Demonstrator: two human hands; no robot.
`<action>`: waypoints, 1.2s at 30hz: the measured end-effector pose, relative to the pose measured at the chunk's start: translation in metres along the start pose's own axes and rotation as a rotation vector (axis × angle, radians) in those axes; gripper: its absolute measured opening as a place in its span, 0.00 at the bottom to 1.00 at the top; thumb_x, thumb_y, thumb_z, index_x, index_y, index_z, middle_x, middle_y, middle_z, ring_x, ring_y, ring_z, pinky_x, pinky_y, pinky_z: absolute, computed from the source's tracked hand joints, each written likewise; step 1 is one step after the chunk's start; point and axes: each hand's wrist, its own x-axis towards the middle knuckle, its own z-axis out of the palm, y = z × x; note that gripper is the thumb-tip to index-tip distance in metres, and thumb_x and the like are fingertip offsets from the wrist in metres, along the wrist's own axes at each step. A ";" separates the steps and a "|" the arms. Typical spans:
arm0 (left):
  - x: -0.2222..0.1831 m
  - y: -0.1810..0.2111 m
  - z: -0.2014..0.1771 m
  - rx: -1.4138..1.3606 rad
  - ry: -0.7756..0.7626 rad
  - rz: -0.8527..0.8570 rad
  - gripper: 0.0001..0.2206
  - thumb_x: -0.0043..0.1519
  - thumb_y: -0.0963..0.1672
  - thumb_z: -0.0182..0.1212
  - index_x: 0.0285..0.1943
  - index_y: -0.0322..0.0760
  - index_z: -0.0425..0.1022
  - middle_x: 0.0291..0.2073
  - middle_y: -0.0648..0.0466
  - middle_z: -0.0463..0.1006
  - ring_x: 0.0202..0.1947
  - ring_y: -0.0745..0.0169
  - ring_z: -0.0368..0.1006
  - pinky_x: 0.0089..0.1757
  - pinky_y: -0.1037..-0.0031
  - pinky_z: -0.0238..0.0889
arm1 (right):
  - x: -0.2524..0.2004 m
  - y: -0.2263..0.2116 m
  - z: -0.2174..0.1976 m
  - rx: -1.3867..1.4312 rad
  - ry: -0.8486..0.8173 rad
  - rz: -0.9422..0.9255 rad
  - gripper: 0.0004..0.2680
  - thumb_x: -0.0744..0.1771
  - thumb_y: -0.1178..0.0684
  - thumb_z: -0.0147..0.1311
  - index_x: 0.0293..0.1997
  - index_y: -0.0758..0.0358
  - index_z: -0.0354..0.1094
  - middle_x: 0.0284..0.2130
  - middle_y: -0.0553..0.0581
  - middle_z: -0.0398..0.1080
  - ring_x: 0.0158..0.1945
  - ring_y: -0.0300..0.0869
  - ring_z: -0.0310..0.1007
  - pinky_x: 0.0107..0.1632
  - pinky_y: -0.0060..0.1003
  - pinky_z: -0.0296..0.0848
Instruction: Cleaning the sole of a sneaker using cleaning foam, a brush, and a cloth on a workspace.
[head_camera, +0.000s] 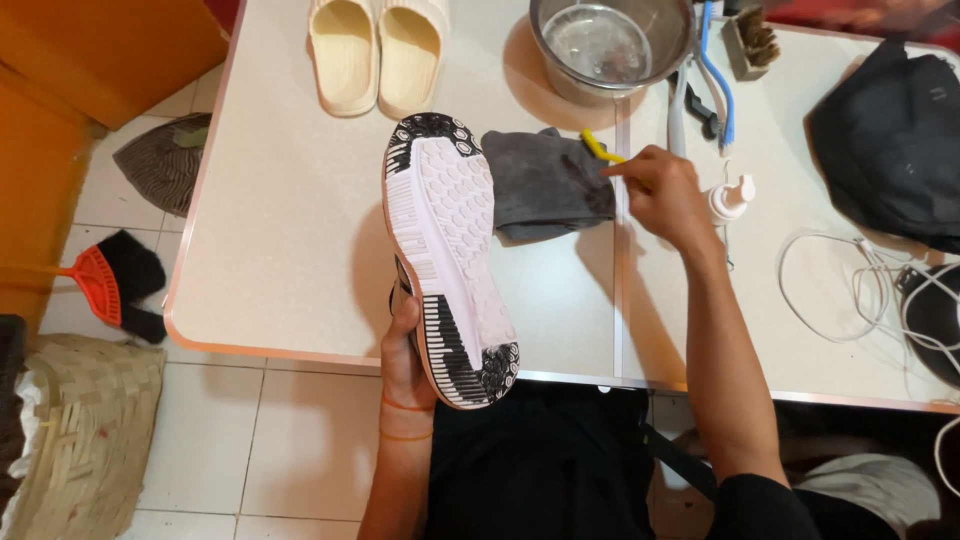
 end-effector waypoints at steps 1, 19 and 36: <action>0.002 0.002 0.002 0.001 0.002 0.009 0.22 0.64 0.49 0.57 0.64 0.33 0.73 0.50 0.38 0.81 0.48 0.49 0.79 0.48 0.59 0.75 | 0.008 0.007 0.001 0.005 -0.003 -0.008 0.11 0.66 0.67 0.52 0.44 0.58 0.82 0.30 0.66 0.72 0.32 0.60 0.74 0.41 0.49 0.74; 0.012 0.002 0.024 0.047 -0.041 -0.007 0.15 0.64 0.45 0.59 0.56 0.32 0.77 0.39 0.40 0.84 0.38 0.52 0.82 0.39 0.65 0.79 | -0.019 -0.082 0.026 0.965 0.232 0.386 0.09 0.63 0.61 0.68 0.45 0.66 0.77 0.23 0.56 0.72 0.24 0.36 0.74 0.33 0.29 0.79; 0.022 0.002 0.043 0.375 -0.023 0.391 0.28 0.56 0.37 0.66 0.69 0.33 0.66 0.56 0.46 0.78 0.51 0.55 0.76 0.52 0.59 0.72 | -0.091 -0.165 0.008 0.848 -0.117 -0.157 0.02 0.64 0.62 0.58 0.31 0.63 0.74 0.14 0.56 0.65 0.15 0.40 0.58 0.23 0.33 0.61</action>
